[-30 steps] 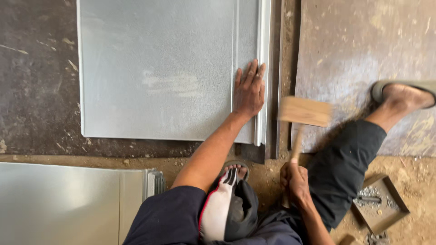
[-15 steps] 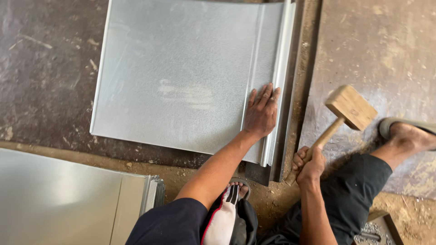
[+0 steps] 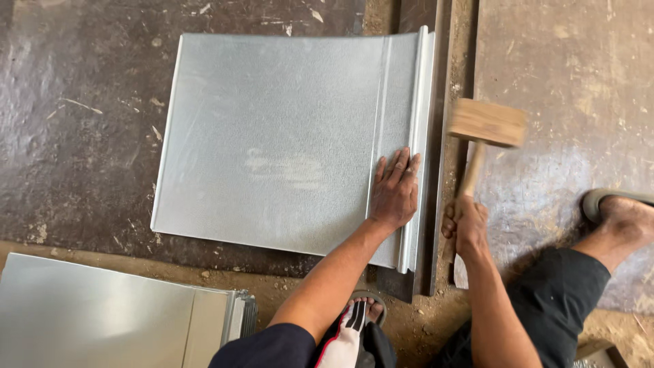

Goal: The person sits on the floor of a metal workshop and uses a wooden mallet to hammer the folded edge of galvanized sheet metal panels along a folding bar. The person works the seam along each panel, sets finished panels onto a stack, and pulls new panels into place to repeat the hammering.

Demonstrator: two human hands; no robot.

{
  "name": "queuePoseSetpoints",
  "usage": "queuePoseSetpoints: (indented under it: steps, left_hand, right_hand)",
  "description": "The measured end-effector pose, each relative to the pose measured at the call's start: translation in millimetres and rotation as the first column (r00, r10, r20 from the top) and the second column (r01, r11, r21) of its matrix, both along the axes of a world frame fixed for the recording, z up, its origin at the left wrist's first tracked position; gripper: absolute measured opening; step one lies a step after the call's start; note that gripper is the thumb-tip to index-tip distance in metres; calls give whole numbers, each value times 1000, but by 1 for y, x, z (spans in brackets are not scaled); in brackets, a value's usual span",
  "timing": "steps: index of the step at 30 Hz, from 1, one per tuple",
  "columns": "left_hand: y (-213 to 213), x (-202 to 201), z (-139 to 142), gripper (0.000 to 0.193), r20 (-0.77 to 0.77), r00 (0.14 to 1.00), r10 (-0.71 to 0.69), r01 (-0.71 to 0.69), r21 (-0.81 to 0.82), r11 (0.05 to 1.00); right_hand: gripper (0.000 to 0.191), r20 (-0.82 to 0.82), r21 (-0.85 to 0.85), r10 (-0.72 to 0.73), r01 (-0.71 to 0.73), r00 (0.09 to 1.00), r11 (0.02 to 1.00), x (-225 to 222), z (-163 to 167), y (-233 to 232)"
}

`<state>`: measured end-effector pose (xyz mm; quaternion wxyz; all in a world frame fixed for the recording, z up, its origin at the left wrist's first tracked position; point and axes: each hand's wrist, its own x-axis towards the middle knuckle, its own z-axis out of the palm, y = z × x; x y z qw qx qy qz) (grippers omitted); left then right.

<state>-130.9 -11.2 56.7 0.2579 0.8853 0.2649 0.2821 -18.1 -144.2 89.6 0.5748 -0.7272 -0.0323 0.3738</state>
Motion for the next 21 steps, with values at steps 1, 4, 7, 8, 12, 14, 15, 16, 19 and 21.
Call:
queuePoseSetpoints:
  steps: [1, 4, 7, 8, 12, 14, 15, 16, 19, 21]
  left_hand:
    - [0, 0, 0, 49, 8, 1000, 14, -14, 13, 1000]
    - [-1, -1, 4, 49, -5, 1000, 15, -15, -16, 1000]
    - [-4, -1, 13, 48, -12, 1000, 9, -9, -14, 1000]
    - [-6, -2, 17, 49, 3, 1000, -17, 17, 2, 1000]
    - [-21, -24, 28, 51, 79, 996, -34, 38, -42, 998]
    - [-33, -47, 29, 46, 118, 992, -52, 66, -116, 991]
    - [-35, -62, 28, 43, 179, 983, -47, 69, -119, 990]
    - [-36, -80, 25, 39, 240, 970, -44, 75, -123, 990]
    - [-40, -131, 18, 33, 197, 975, 98, 40, -598, 801]
    - [-51, -166, 17, 29, 123, 961, 249, -29, -847, 531]
  right_hand:
    - [30, -1, 94, -76, 75, 997, 993, 0, -2, 1]
    - [36, -18, 19, -39, 39, 999, 999, 1, -8, -3]
    - [36, -65, -51, 29, -33, 997, 998, 6, -17, -22]
    - [33, -85, -53, 58, -63, 995, 997, 7, -20, -33]
    - [48, -224, 76, -95, 114, 970, 991, -2, -26, -102]
    - [43, 344, -340, 173, -49, 923, 939, -6, -20, -137]
    - [42, 344, -418, 182, -23, 921, 908, -6, -17, -147]
    - [43, 340, -453, 183, -10, 922, 891, -9, -14, -150]
    - [60, 249, -443, 232, -102, 940, 891, -17, -3, -121]
    - [69, 244, -368, 357, -254, 902, 894, -30, 0, -73]
